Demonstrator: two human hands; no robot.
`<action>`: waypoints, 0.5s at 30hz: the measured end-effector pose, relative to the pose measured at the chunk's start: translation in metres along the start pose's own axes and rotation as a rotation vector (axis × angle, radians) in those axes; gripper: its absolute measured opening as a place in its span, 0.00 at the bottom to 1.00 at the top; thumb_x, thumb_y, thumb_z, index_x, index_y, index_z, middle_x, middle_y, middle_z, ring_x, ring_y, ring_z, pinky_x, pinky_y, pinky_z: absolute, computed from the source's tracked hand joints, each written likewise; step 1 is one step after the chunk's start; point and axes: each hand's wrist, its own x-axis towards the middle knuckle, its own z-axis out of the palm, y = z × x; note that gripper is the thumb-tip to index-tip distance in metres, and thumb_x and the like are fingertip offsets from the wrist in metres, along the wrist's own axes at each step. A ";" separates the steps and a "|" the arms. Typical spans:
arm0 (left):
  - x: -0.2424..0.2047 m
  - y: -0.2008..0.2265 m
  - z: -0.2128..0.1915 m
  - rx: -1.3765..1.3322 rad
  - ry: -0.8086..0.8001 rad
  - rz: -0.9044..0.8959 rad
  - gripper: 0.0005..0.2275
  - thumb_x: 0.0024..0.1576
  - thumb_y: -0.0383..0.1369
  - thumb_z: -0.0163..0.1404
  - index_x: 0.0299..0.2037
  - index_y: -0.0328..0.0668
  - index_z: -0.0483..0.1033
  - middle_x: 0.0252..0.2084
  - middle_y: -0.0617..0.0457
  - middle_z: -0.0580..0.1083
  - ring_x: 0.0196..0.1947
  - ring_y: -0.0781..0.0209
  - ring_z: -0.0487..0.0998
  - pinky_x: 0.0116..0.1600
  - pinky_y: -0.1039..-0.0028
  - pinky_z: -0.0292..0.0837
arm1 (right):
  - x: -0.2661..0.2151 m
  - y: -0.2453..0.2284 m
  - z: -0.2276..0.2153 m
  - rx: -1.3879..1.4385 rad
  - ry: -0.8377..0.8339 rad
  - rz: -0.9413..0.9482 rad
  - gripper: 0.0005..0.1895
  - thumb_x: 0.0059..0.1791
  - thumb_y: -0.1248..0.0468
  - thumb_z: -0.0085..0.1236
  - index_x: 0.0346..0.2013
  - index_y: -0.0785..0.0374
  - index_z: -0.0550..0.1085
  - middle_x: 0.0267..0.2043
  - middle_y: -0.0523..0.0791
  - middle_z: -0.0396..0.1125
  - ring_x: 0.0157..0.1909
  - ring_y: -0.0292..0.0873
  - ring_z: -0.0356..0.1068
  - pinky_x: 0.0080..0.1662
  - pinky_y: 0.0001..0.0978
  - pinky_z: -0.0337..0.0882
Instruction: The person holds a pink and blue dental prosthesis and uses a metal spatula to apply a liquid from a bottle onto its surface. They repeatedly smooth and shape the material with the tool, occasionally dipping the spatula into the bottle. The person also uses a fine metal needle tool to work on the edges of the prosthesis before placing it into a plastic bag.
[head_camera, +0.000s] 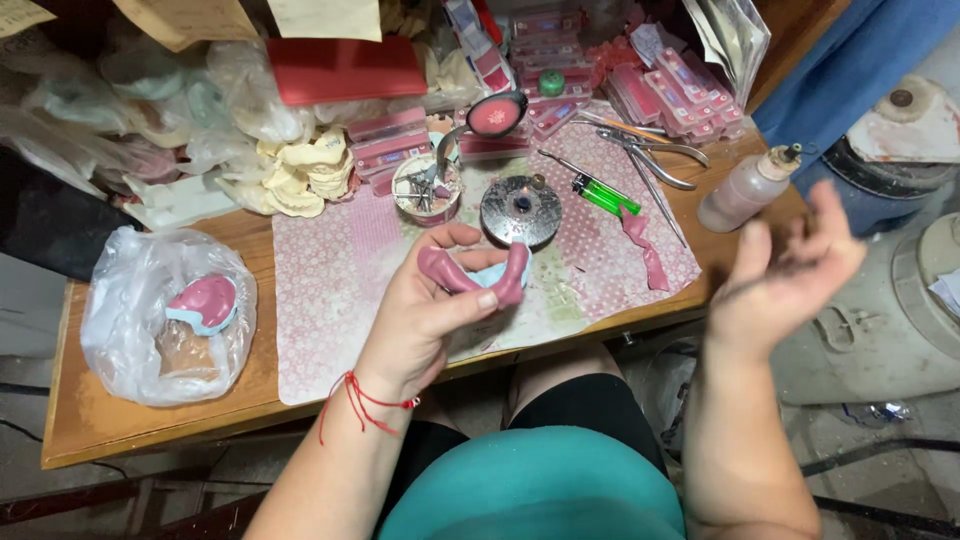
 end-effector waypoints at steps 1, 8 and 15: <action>-0.002 -0.001 0.003 0.001 0.000 0.004 0.25 0.48 0.21 0.62 0.55 0.39 0.66 0.52 0.35 0.79 0.43 0.52 0.83 0.51 0.63 0.81 | -0.008 -0.019 0.006 0.003 0.001 -0.002 0.17 0.60 0.67 0.55 0.44 0.60 0.53 0.68 0.60 0.58 0.67 0.53 0.58 0.64 0.43 0.54; -0.016 -0.025 0.025 0.338 -0.058 0.114 0.25 0.51 0.21 0.62 0.56 0.43 0.65 0.51 0.49 0.72 0.46 0.64 0.80 0.51 0.76 0.78 | -0.047 -0.098 0.031 0.768 -0.524 0.665 0.19 0.49 0.70 0.62 0.32 0.55 0.58 0.48 0.55 0.71 0.56 0.52 0.75 0.60 0.41 0.75; -0.017 -0.018 0.024 0.996 0.069 0.267 0.32 0.45 0.35 0.70 0.61 0.45 0.70 0.51 0.47 0.79 0.54 0.47 0.81 0.58 0.62 0.78 | -0.034 -0.099 0.030 0.586 -0.564 0.693 0.27 0.43 0.74 0.72 0.29 0.57 0.57 0.44 0.54 0.78 0.35 0.31 0.73 0.37 0.22 0.77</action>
